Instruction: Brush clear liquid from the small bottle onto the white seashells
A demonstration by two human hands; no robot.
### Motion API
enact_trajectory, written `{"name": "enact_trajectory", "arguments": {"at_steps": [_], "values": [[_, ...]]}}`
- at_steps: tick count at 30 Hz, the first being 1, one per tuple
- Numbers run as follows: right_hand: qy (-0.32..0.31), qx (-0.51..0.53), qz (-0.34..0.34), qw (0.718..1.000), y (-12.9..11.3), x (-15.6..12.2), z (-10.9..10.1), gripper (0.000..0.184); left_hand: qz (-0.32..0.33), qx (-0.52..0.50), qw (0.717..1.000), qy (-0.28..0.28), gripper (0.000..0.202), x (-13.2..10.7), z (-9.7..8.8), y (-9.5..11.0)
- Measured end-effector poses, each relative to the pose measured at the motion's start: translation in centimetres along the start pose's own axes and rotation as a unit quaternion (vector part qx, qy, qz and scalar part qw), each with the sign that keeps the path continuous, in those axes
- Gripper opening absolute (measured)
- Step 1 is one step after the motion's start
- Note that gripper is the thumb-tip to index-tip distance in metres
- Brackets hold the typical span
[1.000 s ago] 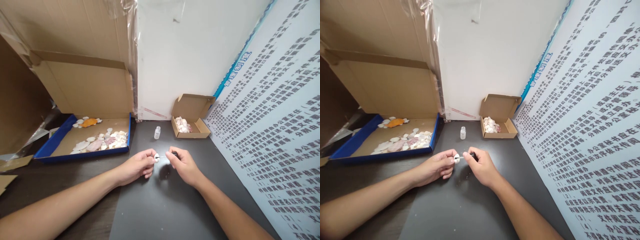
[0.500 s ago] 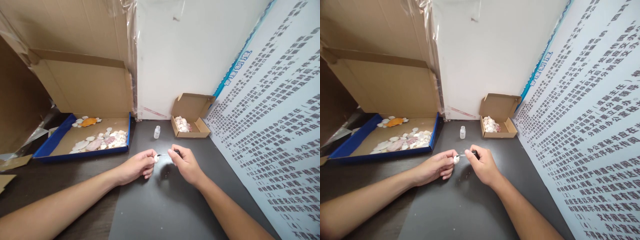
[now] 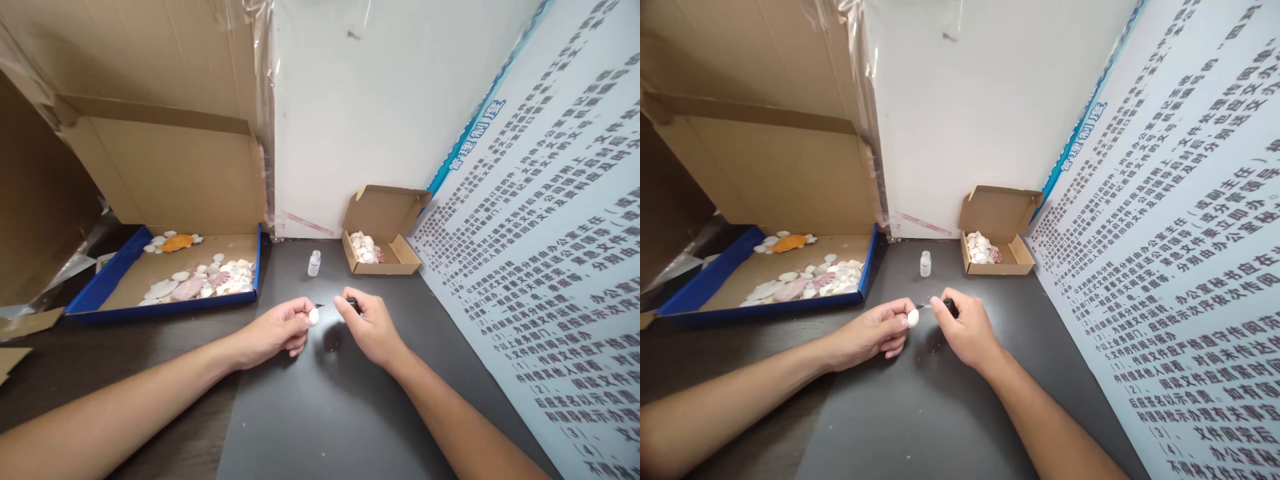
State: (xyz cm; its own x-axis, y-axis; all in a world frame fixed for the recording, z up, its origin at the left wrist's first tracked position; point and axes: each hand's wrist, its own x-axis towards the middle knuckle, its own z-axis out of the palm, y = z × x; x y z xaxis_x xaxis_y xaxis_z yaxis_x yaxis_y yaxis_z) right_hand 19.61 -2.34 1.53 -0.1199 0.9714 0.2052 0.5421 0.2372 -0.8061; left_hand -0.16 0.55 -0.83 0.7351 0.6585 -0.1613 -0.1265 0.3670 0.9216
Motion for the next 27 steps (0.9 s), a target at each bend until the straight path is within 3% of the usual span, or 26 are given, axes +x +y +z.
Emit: {"name": "enact_trajectory", "arguments": {"at_steps": [5,9,14,19,27], "values": [[-0.040,0.025,-0.012,0.999,0.08,-0.02,-0.01,0.041,0.003,0.004,1.000,-0.008,0.038,0.11,-0.11,-0.13],[0.006,0.000,0.005,1.000,0.15,0.01,-0.07,0.040,0.001,0.001,1.000,-0.005,0.039,0.12,-0.03,-0.03],[-0.048,0.024,-0.014,0.998,0.06,-0.01,0.01,0.040,0.000,-0.002,1.000,-0.012,0.038,0.09,-0.11,-0.09],[0.006,0.000,0.001,1.000,0.16,0.06,-0.05,0.040,-0.005,0.000,1.000,-0.010,0.033,0.06,-0.17,-0.10],[-0.079,0.063,-0.021,0.995,-0.49,-0.35,-0.01,0.039,0.000,-0.001,1.000,0.013,0.017,0.02,-0.01,-0.16]]}}
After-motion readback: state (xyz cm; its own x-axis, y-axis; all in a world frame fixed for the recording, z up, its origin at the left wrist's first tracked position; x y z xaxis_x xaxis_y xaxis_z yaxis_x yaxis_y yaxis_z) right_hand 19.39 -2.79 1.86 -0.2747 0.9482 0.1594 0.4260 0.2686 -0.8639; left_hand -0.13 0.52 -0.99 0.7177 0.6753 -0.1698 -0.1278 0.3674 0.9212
